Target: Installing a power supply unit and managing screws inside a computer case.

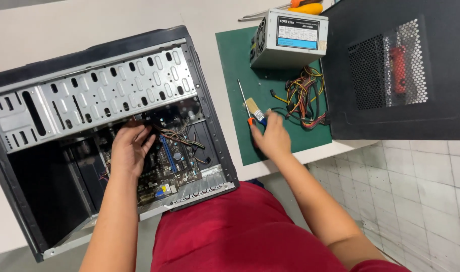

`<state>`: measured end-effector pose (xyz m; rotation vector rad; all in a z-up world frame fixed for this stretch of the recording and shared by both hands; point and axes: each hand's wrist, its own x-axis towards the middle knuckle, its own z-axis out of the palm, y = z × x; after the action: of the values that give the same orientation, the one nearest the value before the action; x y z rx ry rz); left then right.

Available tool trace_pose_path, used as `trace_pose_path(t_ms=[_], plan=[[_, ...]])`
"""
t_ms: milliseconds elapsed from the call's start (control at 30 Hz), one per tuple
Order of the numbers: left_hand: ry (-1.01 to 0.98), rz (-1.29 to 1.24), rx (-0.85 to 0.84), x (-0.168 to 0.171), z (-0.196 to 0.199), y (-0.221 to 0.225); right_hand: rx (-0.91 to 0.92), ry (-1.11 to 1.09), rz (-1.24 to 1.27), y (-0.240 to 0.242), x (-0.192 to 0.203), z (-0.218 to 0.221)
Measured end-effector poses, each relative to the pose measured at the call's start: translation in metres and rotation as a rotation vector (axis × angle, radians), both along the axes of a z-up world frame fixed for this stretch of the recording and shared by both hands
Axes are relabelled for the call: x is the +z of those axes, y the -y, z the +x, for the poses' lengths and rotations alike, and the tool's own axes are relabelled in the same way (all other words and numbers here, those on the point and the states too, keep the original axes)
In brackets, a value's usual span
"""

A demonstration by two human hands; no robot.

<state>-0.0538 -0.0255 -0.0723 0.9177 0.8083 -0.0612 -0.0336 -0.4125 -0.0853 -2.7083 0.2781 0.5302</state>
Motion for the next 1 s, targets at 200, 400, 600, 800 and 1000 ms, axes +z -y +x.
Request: trace_pose_path(t_ms=[200, 400, 600, 800, 1000], plan=[[-0.109, 0.333, -0.216, 0.028, -0.003, -0.002, -0.121, 0.560, 0.083, 0.063, 0.052, 0.074], [-0.495, 1.285, -1.273, 0.180, 0.018, 0.030, -0.223, 0.281, 0.182, 0.089, 0.067, 0.095], [0.149, 1.400, -1.307, 0.247, 0.107, 0.112, -0.168, -0.045, 0.103, 0.099, 0.033, 0.082], [0.993, 1.685, -1.250, 0.174, 0.227, 0.246, -0.208, -0.008, 0.082, 0.114, 0.015, 0.079], [0.756, 2.076, -1.535, 0.118, 0.285, 0.353, -0.294, 0.059, 0.008, 0.119, -0.012, 0.080]])
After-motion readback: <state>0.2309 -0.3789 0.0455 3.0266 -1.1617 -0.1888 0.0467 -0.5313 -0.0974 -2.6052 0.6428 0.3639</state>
